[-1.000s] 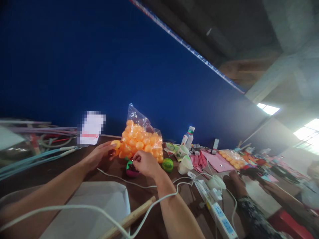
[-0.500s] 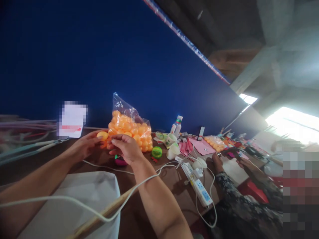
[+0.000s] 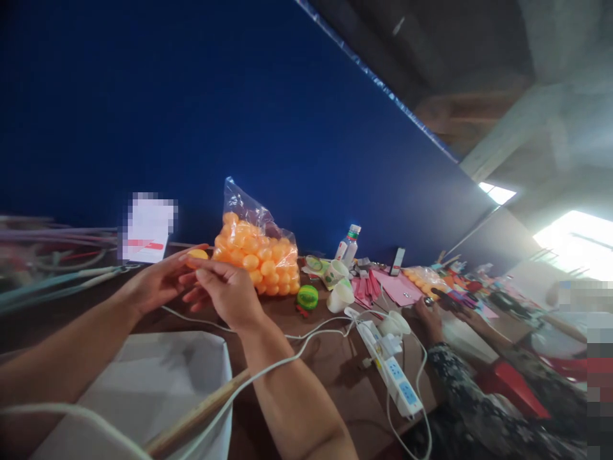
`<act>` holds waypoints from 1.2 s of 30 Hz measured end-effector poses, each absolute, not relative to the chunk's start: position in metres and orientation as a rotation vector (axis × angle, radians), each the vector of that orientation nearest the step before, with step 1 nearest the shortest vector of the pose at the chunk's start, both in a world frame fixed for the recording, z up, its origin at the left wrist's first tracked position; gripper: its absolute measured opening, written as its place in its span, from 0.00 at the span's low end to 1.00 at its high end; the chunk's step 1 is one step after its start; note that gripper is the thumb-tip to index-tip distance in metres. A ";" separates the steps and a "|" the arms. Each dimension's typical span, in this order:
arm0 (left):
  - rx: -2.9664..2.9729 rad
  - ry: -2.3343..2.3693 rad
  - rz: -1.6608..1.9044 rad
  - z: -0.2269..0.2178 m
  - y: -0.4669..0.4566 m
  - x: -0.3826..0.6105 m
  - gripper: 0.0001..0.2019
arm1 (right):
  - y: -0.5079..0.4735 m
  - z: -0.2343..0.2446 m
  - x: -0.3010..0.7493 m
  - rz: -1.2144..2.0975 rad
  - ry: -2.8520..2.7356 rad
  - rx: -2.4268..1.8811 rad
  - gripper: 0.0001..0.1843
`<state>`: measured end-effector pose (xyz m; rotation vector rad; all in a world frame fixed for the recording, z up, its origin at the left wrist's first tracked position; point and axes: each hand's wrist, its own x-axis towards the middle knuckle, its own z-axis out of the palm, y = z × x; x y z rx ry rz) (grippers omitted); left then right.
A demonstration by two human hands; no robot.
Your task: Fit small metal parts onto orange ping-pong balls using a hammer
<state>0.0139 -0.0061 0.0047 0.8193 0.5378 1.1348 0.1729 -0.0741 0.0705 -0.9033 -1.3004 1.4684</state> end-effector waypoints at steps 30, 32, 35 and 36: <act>0.714 0.413 1.046 0.004 -0.010 0.015 0.16 | -0.081 0.045 0.170 1.175 -1.304 -1.118 0.14; 0.735 0.407 1.034 0.004 -0.010 0.015 0.16 | -0.081 0.043 0.169 1.180 -1.315 -1.125 0.13; 0.766 0.396 1.019 0.005 -0.010 0.015 0.16 | -0.080 0.041 0.169 1.186 -1.329 -1.134 0.14; 0.770 0.393 1.019 0.005 -0.010 0.015 0.16 | -0.079 0.041 0.169 1.183 -1.334 -1.135 0.14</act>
